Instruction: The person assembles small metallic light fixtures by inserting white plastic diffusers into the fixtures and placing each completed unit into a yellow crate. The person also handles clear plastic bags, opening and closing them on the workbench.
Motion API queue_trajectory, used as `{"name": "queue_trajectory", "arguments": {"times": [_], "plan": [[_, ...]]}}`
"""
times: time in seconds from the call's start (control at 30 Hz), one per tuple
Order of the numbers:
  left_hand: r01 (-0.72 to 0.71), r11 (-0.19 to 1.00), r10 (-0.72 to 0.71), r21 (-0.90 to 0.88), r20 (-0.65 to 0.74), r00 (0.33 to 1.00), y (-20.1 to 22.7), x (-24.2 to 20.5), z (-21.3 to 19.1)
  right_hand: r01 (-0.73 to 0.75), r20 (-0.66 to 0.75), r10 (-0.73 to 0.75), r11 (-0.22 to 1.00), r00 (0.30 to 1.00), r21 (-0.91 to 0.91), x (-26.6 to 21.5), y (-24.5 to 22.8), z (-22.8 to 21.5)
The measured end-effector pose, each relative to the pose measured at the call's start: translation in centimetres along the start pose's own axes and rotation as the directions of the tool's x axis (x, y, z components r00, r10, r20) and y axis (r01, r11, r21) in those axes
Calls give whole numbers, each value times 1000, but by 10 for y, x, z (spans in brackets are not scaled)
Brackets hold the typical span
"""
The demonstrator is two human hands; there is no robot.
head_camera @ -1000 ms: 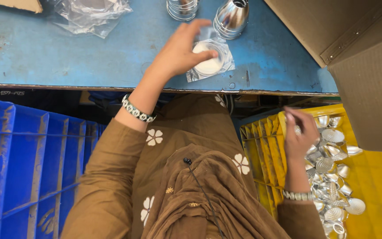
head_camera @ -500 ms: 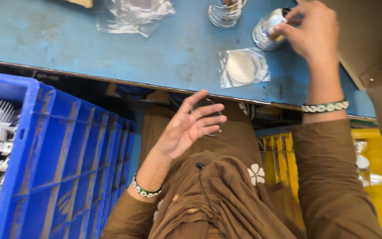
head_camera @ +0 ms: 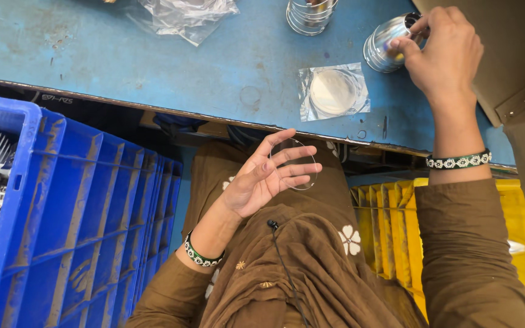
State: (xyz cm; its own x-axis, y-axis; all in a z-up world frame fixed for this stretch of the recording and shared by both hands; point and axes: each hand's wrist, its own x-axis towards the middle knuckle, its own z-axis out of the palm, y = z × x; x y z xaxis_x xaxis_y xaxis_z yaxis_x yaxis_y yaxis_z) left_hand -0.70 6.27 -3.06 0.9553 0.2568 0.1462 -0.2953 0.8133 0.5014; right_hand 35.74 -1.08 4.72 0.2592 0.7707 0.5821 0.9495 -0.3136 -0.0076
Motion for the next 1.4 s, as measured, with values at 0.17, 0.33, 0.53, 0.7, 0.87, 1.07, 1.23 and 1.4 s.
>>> {"name": "queue_trajectory", "arguments": {"times": [0.17, 0.33, 0.53, 0.7, 0.87, 1.07, 1.23, 1.4], "plan": [[-2, 1000, 2, -6, -10, 1000, -2, 3, 2, -46, 59, 47, 999, 997, -18, 3, -5, -8], [6, 1000, -6, -30, 3, 1000, -4, 4, 3, 94, 17, -93, 991, 996, -91, 2, -3, -14], [-26, 998, 25, -60, -11, 1000, -6, 4, 3, 18, -44, -12, 988, 999, 151, -3, 7, -19], [-146, 986, 139, -81, -88, 986, -10, 2, 0, -251, 262, 343, -77, 902, 965, -56, -24, -34], [-215, 974, 200, -68, -174, 964, -22, 8, -9, -153, 441, 29, -916, 897, 371, -156, -108, -14], [-120, 961, 157, 250, -135, 978, -37, 3, -4, -184, 424, -37, -933, 905, 310, -178, -124, 7], [26, 836, 53, 548, -128, 990, -41, -7, 7, -227, 422, -80, -924, 903, 309, -181, -128, 9], [63, 760, 1, 647, -99, 995, -30, -11, 15, -168, 445, 21, -909, 895, 380, -186, -131, 4]]}}
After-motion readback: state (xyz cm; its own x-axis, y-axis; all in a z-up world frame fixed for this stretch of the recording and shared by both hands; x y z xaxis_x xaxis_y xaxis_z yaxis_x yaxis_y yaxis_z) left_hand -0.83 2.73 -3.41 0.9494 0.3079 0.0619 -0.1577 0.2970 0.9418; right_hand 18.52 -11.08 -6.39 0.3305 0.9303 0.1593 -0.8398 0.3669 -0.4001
